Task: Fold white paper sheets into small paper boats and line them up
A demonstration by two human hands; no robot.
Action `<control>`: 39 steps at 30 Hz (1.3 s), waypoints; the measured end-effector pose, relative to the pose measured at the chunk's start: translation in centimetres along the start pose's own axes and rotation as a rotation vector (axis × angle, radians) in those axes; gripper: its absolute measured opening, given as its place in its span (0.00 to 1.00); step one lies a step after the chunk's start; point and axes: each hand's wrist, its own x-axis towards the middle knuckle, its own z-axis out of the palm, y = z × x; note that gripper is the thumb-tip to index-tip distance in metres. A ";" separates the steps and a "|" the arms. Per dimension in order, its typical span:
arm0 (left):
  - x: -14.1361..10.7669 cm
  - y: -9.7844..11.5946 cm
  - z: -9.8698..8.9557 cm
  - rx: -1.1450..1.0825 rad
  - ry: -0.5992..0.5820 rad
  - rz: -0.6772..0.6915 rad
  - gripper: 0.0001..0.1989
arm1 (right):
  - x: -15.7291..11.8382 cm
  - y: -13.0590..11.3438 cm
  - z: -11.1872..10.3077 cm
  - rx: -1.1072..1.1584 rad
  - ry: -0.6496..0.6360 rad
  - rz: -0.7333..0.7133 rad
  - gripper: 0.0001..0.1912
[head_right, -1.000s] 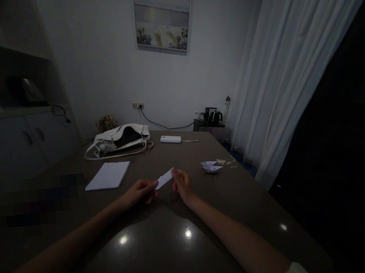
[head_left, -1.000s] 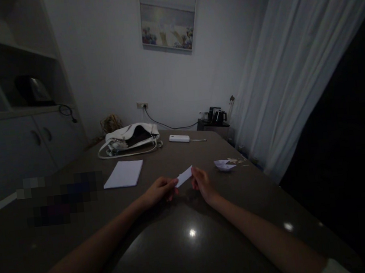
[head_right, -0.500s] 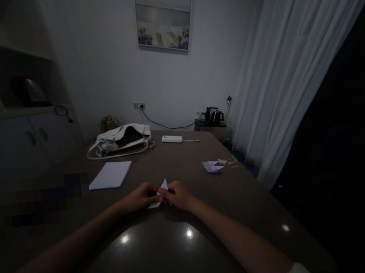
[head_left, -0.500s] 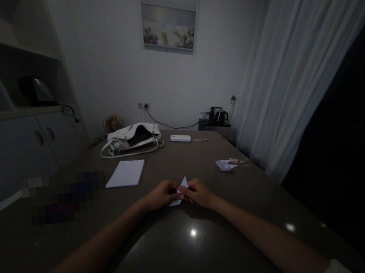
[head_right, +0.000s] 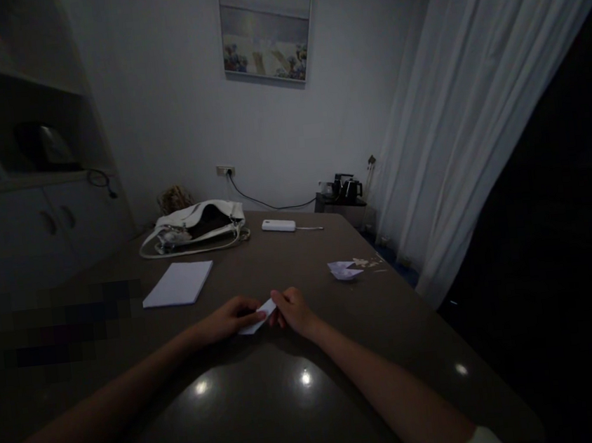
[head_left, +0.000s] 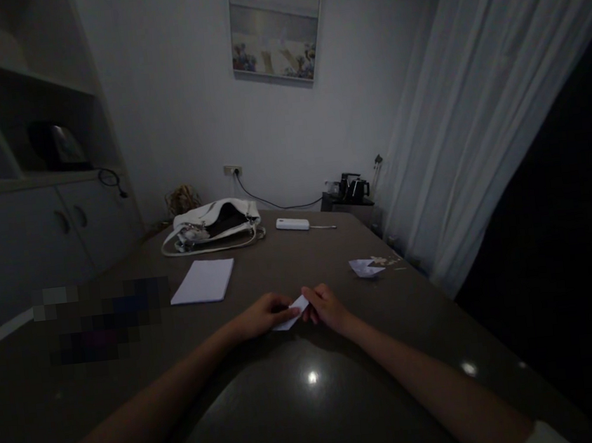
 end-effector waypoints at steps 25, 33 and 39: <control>0.4 -1.0 -0.2 -0.362 0.165 0.031 0.21 | -0.8 -1.3 0.6 -0.004 -0.156 -0.119 0.18; 0.3 -0.9 0.0 -0.450 0.194 -0.061 0.20 | -0.7 -0.9 0.6 -0.021 -0.173 -0.136 0.19; 0.4 -1.1 -0.1 -0.435 0.176 -0.058 0.21 | -0.8 -1.0 0.7 -0.028 -0.194 -0.161 0.18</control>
